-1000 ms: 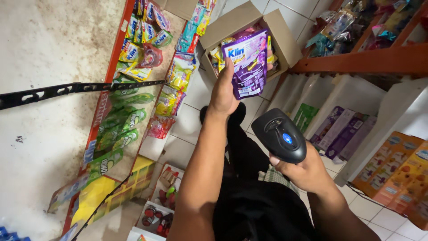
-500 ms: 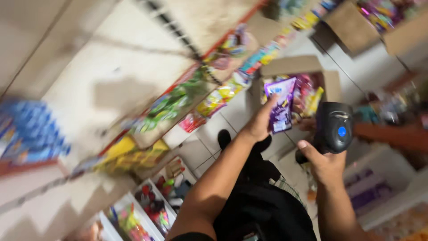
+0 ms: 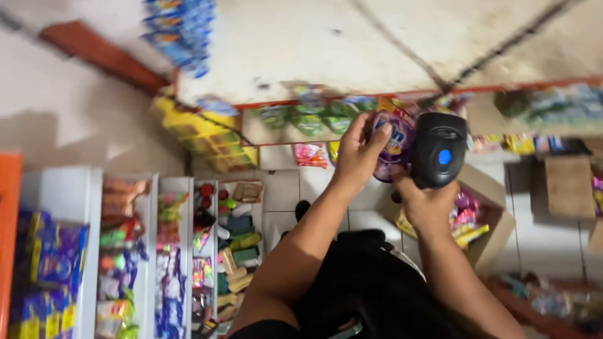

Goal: The person scans various packaged cleaning and personal care products from a cardboard box using a handheld scanner and places the items onto store shelves.

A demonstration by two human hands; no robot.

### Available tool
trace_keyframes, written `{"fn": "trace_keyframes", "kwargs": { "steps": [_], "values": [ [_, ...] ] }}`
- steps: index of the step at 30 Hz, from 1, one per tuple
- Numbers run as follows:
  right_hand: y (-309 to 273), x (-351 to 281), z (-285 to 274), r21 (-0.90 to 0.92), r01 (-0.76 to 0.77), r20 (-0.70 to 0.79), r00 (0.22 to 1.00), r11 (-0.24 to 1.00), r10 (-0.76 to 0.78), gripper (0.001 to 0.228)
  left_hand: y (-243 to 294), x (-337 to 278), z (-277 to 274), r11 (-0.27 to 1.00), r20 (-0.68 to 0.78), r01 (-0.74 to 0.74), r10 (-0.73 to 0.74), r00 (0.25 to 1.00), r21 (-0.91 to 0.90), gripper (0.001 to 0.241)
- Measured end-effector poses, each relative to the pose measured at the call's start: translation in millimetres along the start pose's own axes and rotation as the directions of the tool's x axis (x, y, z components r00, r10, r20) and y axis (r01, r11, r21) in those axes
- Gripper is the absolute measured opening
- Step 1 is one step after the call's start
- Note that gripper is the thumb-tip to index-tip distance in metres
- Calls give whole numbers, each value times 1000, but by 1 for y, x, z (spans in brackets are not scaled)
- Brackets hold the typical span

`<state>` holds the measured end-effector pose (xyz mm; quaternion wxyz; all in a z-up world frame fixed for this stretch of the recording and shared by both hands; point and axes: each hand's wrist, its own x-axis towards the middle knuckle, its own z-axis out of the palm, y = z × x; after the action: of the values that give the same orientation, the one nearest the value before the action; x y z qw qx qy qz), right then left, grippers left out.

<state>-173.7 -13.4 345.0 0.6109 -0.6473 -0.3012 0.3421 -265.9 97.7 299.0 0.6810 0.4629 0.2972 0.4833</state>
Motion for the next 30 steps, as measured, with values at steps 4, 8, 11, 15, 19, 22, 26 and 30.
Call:
{"fn": "trace_keyframes", "kwargs": {
  "steps": [4, 8, 11, 15, 19, 22, 26, 30],
  "values": [
    [-25, 2, 65, 214, 206, 172, 954, 955, -244, 56, 61, -17, -76, 982, -85, -79, 65, 994, -173, 15],
    [-42, 0, 142, 280, 140, 329, 915, 950, -232, 52, 117, -28, -137, 965, -213, -219, 186, 959, -147, 14],
    [-42, -8, 178, 270, 186, 403, 870, 945, -286, 43, 140, -41, -171, 947, -281, -292, 245, 928, -138, 12],
    [-59, -12, 222, 198, 161, 395, 889, 967, -229, 38, 170, -41, -200, 951, -352, -303, 263, 898, -64, 17],
    [-56, -17, 242, 98, 39, 409, 909, 994, -76, 28, 170, -53, -227, 926, -395, -352, 377, 838, 136, 21],
    [-65, -13, 267, 120, 264, 431, 855, 957, -290, 29, 181, -49, -241, 948, -480, -312, 245, 842, -64, 23],
    [-66, -18, 298, 71, 226, 446, 864, 972, -234, 19, 187, -47, -267, 919, -474, -372, 272, 837, -130, 17],
    [-67, -16, 327, 56, 61, 466, 881, 997, -80, 15, 200, -44, -294, 913, -480, -375, 260, 838, -161, 19]
  ]
}}
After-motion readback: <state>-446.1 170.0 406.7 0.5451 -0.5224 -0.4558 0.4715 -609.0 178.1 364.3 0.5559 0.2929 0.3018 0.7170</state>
